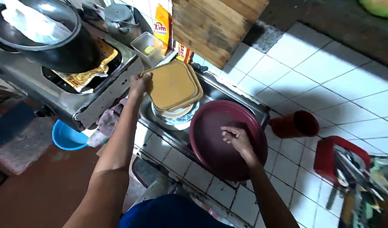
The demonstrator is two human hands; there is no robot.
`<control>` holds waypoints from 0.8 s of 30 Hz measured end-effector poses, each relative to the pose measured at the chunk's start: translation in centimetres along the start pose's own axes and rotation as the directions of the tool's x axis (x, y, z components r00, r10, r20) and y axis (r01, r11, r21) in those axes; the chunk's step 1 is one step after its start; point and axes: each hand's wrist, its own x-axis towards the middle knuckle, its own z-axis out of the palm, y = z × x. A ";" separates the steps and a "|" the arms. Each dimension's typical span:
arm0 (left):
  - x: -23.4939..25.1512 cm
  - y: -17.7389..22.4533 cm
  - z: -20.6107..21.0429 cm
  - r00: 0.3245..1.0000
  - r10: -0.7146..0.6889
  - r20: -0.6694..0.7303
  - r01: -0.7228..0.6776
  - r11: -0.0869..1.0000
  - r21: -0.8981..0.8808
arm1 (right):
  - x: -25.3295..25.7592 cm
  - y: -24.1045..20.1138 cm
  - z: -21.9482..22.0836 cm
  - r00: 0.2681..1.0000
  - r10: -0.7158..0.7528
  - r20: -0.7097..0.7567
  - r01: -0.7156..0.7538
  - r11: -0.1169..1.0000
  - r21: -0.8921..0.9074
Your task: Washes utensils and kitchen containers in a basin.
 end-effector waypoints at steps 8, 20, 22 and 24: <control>-10.8 6.0 7.0 0.929 0.177 0.324 -0.205 0.977 0.055 | -2.6 -3.3 -3.7 0.958 0.048 -0.283 -0.014 0.993 0.121; -13.9 -0.8 20.6 0.666 -0.218 0.714 -0.505 0.573 0.646 | -3.6 2.6 -2.7 0.977 0.213 0.016 -0.166 0.805 -0.569; -13.5 -1.3 21.0 0.610 -0.276 0.743 -0.602 0.449 0.661 | -3.5 2.4 -2.2 0.964 0.258 0.058 -0.166 0.763 -0.625; -13.2 -1.5 21.6 0.573 -0.315 0.756 -0.656 0.377 0.654 | -3.0 2.3 -2.0 0.948 0.303 0.094 -0.163 0.719 -0.676</control>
